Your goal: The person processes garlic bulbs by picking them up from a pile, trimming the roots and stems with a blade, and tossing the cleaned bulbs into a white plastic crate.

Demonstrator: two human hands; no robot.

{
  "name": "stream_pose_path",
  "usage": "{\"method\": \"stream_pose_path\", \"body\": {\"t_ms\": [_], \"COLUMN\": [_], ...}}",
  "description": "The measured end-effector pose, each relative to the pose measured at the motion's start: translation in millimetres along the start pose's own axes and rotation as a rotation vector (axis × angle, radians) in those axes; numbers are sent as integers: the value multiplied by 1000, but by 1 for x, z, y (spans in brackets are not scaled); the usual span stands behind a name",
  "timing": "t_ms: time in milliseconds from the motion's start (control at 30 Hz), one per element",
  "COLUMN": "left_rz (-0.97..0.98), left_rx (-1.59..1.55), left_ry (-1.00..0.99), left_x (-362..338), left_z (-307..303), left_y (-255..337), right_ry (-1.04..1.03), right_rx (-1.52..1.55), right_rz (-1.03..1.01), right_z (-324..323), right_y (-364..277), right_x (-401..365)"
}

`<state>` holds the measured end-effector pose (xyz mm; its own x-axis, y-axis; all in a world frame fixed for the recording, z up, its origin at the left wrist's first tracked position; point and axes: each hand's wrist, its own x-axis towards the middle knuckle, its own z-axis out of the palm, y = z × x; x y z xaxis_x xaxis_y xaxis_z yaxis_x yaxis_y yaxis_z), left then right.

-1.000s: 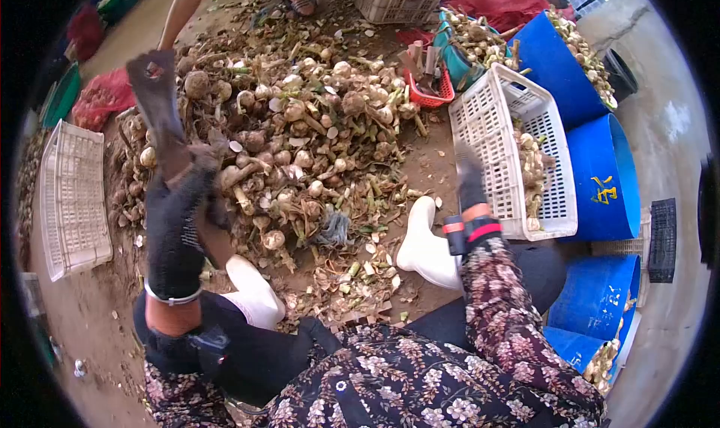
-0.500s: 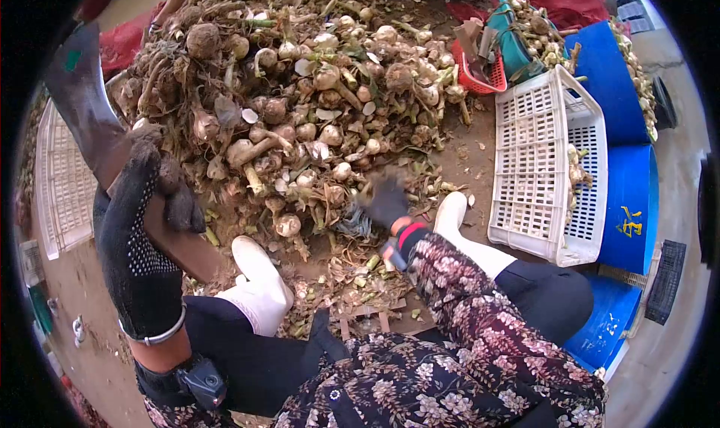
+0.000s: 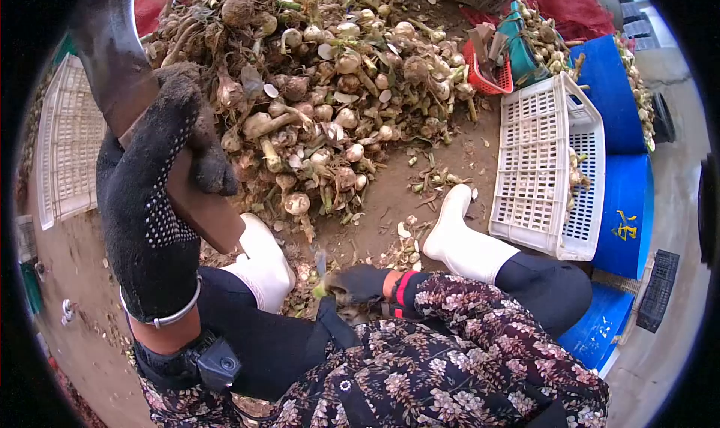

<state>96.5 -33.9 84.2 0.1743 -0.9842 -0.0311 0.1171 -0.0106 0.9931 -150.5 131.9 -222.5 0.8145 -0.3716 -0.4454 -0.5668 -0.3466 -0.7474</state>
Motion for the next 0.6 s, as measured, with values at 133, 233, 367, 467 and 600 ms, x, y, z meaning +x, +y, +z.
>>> {"method": "stream_pose_path", "body": {"t_ms": [133,233,367,467,600], "left_rz": [-95,-14,-71,-63,-35], "left_rx": [-169,-48,-179,-265,-373], "left_ry": [66,141,139,172,142], "left_x": [-2,-5,-2,-3,5], "left_z": [-3,-3,-16,-16,-22], "left_y": [8,14,17,23,28], "right_ry": [527,523,66,219,203], "right_rx": [-401,-615,-775,-713,-710], "right_rz": [-232,-340,-207,-170,-116], "right_z": [-39,-88,-96,-133,-129], "right_y": [-6,-28,1,2,29], "right_x": [65,117,181,161,129]}}
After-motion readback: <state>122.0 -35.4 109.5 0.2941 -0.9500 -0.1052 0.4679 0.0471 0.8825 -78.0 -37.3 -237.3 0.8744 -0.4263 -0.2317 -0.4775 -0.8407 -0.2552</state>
